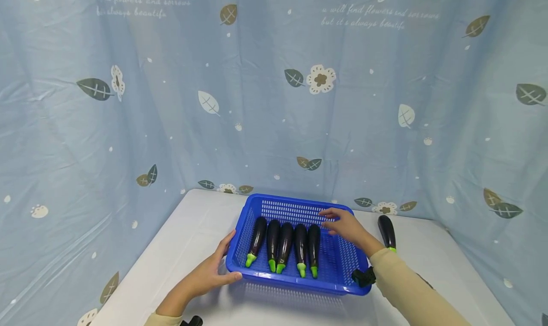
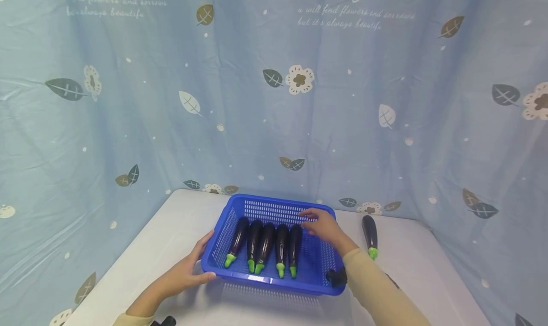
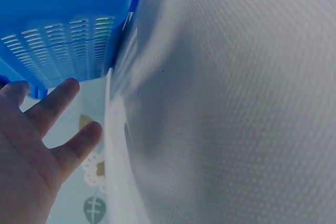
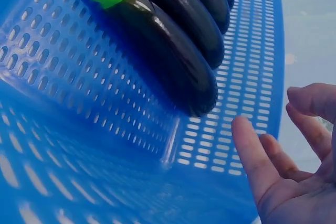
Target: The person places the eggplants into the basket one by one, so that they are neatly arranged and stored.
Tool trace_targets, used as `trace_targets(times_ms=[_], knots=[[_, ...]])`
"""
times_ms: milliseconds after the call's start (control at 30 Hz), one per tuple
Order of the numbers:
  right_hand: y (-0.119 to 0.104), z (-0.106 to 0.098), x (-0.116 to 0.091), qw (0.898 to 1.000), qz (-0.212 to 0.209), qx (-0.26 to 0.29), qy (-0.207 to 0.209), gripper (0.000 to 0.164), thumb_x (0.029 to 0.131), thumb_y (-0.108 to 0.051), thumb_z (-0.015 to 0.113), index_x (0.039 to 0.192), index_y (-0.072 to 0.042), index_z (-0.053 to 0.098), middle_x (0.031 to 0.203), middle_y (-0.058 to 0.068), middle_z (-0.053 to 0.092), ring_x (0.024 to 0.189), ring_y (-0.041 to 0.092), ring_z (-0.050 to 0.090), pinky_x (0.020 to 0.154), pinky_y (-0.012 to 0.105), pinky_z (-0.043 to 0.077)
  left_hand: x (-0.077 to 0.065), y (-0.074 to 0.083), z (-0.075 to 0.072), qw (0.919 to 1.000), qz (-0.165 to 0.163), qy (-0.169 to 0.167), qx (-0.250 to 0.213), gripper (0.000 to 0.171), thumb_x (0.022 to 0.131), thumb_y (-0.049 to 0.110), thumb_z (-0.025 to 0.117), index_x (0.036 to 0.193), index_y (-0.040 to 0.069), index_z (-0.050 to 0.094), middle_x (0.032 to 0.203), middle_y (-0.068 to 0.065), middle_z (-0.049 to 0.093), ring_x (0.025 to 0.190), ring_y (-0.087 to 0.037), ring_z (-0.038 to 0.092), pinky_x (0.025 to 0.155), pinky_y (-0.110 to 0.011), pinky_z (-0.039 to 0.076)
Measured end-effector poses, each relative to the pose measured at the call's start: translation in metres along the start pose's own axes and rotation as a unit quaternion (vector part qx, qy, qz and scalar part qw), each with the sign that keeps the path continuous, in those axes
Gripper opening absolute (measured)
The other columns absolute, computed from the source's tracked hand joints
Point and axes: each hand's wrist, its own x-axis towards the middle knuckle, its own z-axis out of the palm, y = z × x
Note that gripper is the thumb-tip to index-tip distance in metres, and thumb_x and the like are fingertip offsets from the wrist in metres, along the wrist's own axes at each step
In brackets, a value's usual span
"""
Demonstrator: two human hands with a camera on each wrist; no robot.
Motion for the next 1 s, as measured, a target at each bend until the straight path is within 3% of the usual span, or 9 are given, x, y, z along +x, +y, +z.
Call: trace_targets(times_ms=[300, 700, 1000], knots=[[0.001, -0.008, -0.002, 1.0, 0.008, 0.016, 0.026, 0.037, 0.1, -0.011, 0.063, 0.135, 0.0, 0.061, 0.133, 0.027, 0.059, 0.109, 0.042, 0.067, 0.085, 0.048, 0.059, -0.002, 0.004, -0.001, 1.0, -0.007, 0.0, 0.001, 0.108, 0.088, 0.039, 0.077, 0.165, 0.024, 0.003, 0.165, -0.021, 0.025, 0.145, -0.046, 0.034, 0.11, -0.072, 0.028], [0.001, -0.023, -0.006, 0.999, 0.006, -0.007, 0.049, 0.038, 0.102, -0.016, 0.061, 0.137, -0.002, 0.06, 0.134, 0.028, 0.058, 0.105, 0.043, 0.068, 0.084, 0.049, 0.059, 0.0, 0.0, 0.0, 1.0, -0.001, 0.004, 0.004, 0.109, 0.088, 0.039, 0.078, 0.165, 0.024, 0.003, 0.165, -0.02, 0.025, 0.145, -0.046, 0.034, 0.11, -0.073, 0.028], [0.005, -0.035, -0.01, 0.998, 0.016, -0.017, 0.06, 0.038, 0.102, -0.017, 0.061, 0.138, -0.004, 0.06, 0.136, 0.027, 0.057, 0.112, 0.042, 0.064, 0.082, 0.043, 0.06, 0.0, -0.001, 0.0, 0.9999, 0.014, 0.003, -0.001, 0.109, 0.088, 0.036, 0.078, 0.165, 0.02, 0.002, 0.165, -0.022, 0.023, 0.145, -0.047, 0.034, 0.11, -0.072, 0.028]])
